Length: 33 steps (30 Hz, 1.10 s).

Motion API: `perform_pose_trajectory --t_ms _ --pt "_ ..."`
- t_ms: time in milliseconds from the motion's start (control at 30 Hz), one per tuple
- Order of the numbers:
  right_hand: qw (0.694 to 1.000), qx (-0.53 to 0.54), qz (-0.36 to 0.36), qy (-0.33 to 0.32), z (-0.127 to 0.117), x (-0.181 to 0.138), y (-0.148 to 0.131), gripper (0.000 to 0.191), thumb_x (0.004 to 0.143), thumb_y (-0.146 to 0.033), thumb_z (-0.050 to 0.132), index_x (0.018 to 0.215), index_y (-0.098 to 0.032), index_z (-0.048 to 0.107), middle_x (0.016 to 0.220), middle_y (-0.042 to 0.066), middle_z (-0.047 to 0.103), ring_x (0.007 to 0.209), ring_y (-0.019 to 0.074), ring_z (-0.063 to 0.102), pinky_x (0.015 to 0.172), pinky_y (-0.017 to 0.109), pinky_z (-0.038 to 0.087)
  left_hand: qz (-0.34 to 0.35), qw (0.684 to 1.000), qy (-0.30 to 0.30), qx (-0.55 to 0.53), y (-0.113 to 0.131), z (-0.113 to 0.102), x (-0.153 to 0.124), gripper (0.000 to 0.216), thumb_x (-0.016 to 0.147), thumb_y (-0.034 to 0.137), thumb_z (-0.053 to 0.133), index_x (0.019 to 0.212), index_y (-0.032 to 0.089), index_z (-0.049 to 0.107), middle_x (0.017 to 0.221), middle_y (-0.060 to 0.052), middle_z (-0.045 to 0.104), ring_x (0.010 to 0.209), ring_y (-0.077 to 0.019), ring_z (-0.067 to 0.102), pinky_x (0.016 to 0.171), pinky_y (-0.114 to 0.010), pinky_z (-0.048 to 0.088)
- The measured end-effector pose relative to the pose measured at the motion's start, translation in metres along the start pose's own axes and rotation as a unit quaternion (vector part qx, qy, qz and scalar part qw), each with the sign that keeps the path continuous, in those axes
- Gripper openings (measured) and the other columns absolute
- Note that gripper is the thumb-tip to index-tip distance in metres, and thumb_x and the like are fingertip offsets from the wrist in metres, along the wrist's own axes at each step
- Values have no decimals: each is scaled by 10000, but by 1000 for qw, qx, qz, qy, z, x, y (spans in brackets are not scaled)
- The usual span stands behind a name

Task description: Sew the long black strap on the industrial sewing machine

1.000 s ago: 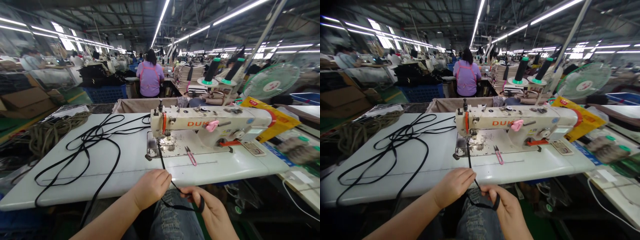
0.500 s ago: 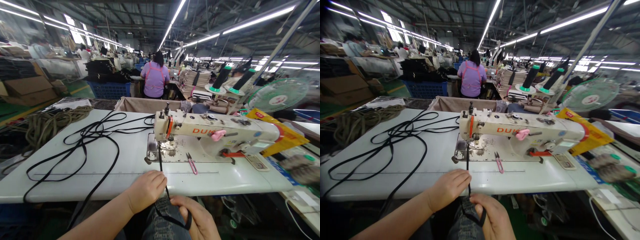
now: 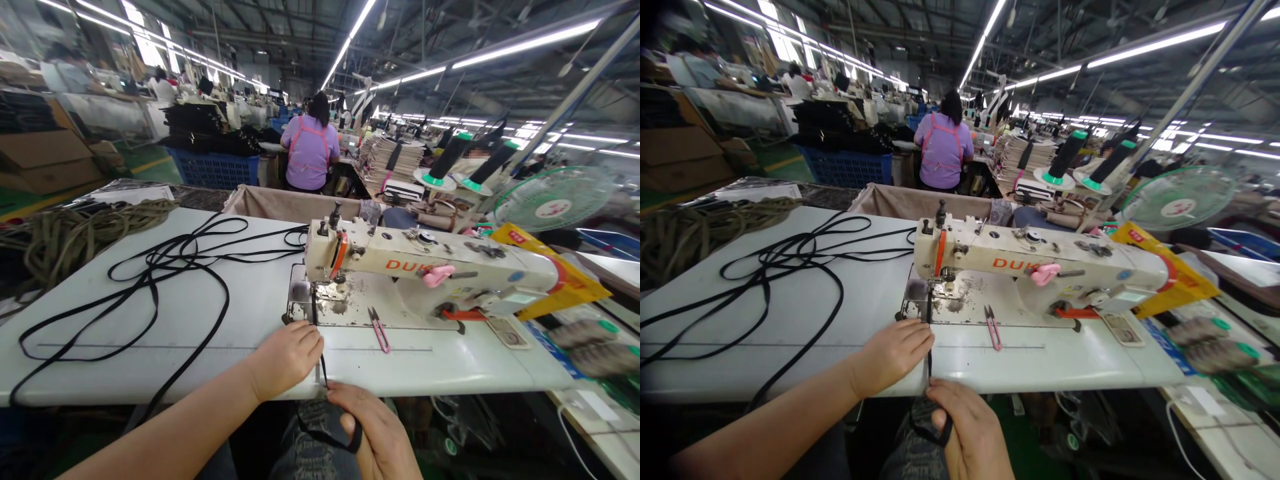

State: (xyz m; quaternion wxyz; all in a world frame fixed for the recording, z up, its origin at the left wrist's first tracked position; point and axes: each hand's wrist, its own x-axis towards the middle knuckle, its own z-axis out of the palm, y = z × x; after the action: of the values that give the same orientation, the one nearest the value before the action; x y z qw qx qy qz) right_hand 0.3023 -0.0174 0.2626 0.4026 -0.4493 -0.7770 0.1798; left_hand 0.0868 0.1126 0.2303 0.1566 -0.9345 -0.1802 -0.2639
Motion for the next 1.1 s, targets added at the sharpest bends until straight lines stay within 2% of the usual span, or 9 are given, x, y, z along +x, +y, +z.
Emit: perform_pose_trajectory --t_ms 400,900,1100 --pt "999 -22 -3 -27 6 6 9 304 1098 -218 528 1366 -268 664 1317 79 758 1191 214 749 1031 327 640 5 998 -54 25 -26 13 8 151 1007 77 558 1071 88 694 1093 -145 748 1028 -256 699 989 -417 578" --pt "997 -78 -12 -21 17 18 22 391 1048 -126 518 1388 -257 660 1355 93 735 1228 244 725 1020 394 653 -30 998 -54 19 -33 21 10 208 1037 128 536 1162 47 681 1139 -181 728 1090 -276 678 1046 -435 544" --pt "994 -109 -21 -23 22 29 25 349 1070 -150 509 1369 -247 661 1342 83 739 1218 237 719 1012 401 649 -34 998 -39 39 -31 23 8 235 1039 116 514 1178 41 689 1166 -180 736 1114 -275 683 1046 -422 549"
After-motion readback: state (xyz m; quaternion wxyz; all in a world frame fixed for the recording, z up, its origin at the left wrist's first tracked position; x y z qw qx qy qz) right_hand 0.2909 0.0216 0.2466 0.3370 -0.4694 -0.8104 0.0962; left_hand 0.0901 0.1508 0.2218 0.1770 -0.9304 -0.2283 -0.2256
